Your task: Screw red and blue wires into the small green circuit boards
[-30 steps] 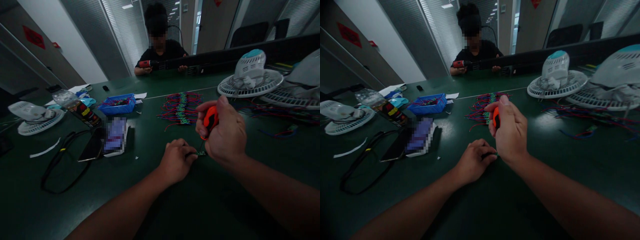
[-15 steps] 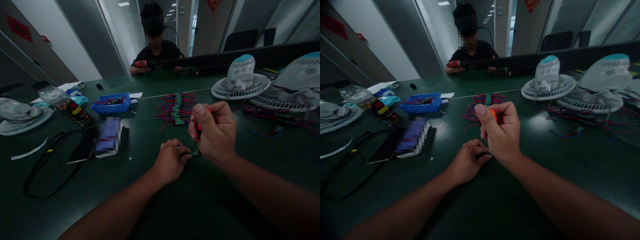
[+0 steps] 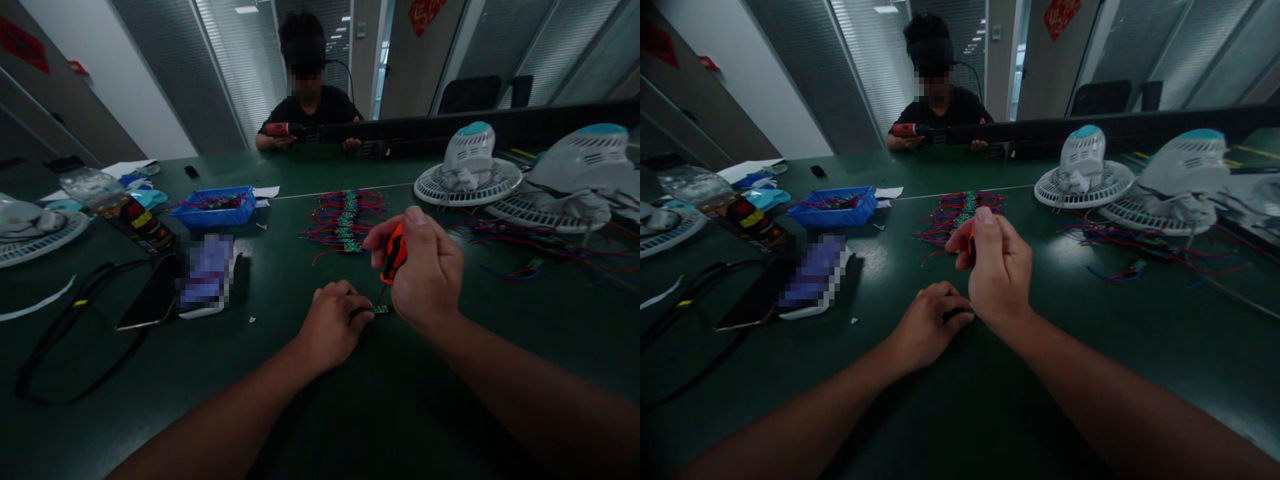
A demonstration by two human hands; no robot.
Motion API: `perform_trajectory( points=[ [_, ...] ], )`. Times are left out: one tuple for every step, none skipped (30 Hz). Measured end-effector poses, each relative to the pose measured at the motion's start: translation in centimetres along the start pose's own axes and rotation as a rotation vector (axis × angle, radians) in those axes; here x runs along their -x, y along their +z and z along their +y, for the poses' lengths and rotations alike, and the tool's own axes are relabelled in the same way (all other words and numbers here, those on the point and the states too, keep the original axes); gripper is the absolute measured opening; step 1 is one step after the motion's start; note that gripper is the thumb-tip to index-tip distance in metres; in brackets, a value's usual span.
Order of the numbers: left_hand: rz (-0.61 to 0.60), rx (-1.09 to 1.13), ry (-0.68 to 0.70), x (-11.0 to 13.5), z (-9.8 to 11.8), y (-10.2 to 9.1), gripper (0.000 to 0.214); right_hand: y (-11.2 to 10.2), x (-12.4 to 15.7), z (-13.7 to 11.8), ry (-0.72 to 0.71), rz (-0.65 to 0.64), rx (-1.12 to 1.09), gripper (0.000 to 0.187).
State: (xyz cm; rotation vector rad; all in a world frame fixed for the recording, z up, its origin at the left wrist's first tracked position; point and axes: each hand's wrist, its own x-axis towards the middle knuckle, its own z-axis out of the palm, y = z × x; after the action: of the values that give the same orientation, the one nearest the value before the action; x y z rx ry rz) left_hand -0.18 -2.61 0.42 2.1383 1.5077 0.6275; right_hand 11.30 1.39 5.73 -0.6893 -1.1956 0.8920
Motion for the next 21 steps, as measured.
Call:
perform_trajectory(
  points=[
    [0.005, -0.002, -0.002, 0.01, -0.03, 0.04, 0.016, -0.07, -0.11, 0.01, 0.022, 0.005, -0.02, 0.035],
    [0.011, -0.004, -0.004, 0.03, -0.04, 0.07, 0.016, -0.14, -0.24, 0.02, 0.048, 0.008, -0.057, 0.037],
    [0.014, -0.007, -0.007, 0.04, -0.05, 0.1, 0.016, -0.2, -0.37, 0.04, 0.07, 0.01, -0.098, 0.038],
    [0.013, -0.01, -0.008, 0.05, -0.06, 0.11, 0.016, -0.24, -0.51, 0.08, 0.087, 0.009, -0.133, 0.039],
    [0.011, -0.013, -0.008, 0.06, -0.05, 0.12, 0.016, -0.27, -0.63, 0.12, 0.092, 0.006, -0.16, 0.04],
    [0.008, -0.015, -0.008, 0.06, -0.04, 0.12, 0.016, -0.27, -0.74, 0.18, 0.09, 0.0, -0.175, 0.041],
    [0.008, -0.017, -0.007, 0.06, -0.03, 0.11, 0.016, -0.26, -0.83, 0.24, 0.084, -0.005, -0.182, 0.04],
    [0.007, -0.018, -0.006, 0.05, -0.02, 0.09, 0.016, -0.23, -0.88, 0.29, 0.08, -0.008, -0.19, 0.036],
    [0.005, -0.02, -0.008, 0.04, -0.01, 0.07, 0.016, -0.19, -0.91, 0.35, 0.079, -0.008, -0.196, 0.031],
    [0.003, -0.021, -0.01, 0.03, 0.0, 0.05, 0.016, -0.14, -0.91, 0.4, 0.078, -0.004, -0.202, 0.028],
    [0.0, -0.023, -0.01, 0.02, 0.0, 0.04, 0.016, -0.07, -0.87, 0.44, 0.078, 0.0, -0.205, 0.03],
    [-0.002, -0.026, -0.01, 0.02, 0.0, 0.04, 0.016, -0.01, -0.8, 0.46, 0.08, 0.001, -0.207, 0.034],
    [-0.003, -0.028, -0.008, 0.01, -0.01, 0.05, 0.016, 0.05, -0.71, 0.46, 0.08, 0.001, -0.21, 0.037],
    [-0.002, -0.031, -0.006, 0.01, -0.04, 0.07, 0.016, 0.1, -0.59, 0.43, 0.078, 0.001, -0.21, 0.037],
    [0.003, -0.033, -0.003, 0.01, -0.07, 0.09, 0.015, 0.14, -0.47, 0.38, 0.071, 0.0, -0.203, 0.037],
    [0.007, -0.034, 0.001, 0.01, -0.1, 0.12, 0.015, 0.16, -0.34, 0.31, 0.062, -0.001, -0.184, 0.035],
    [0.011, -0.033, 0.002, 0.02, -0.14, 0.15, 0.015, 0.17, -0.22, 0.22, 0.051, -0.002, -0.153, 0.032],
    [0.015, -0.03, 0.003, 0.02, -0.16, 0.18, 0.015, 0.16, -0.12, 0.14, 0.034, -0.001, -0.113, 0.03],
    [0.017, -0.028, 0.003, 0.03, -0.18, 0.2, 0.015, 0.12, -0.03, 0.07, 0.016, -0.002, -0.069, 0.027],
    [0.019, -0.027, 0.002, 0.03, -0.18, 0.21, 0.015, 0.07, 0.03, 0.05, 0.0, -0.004, -0.023, 0.025],
    [0.018, -0.025, 0.004, 0.04, -0.16, 0.21, 0.015, -0.01, 0.07, 0.08, -0.019, -0.006, 0.02, 0.022]
  ],
)
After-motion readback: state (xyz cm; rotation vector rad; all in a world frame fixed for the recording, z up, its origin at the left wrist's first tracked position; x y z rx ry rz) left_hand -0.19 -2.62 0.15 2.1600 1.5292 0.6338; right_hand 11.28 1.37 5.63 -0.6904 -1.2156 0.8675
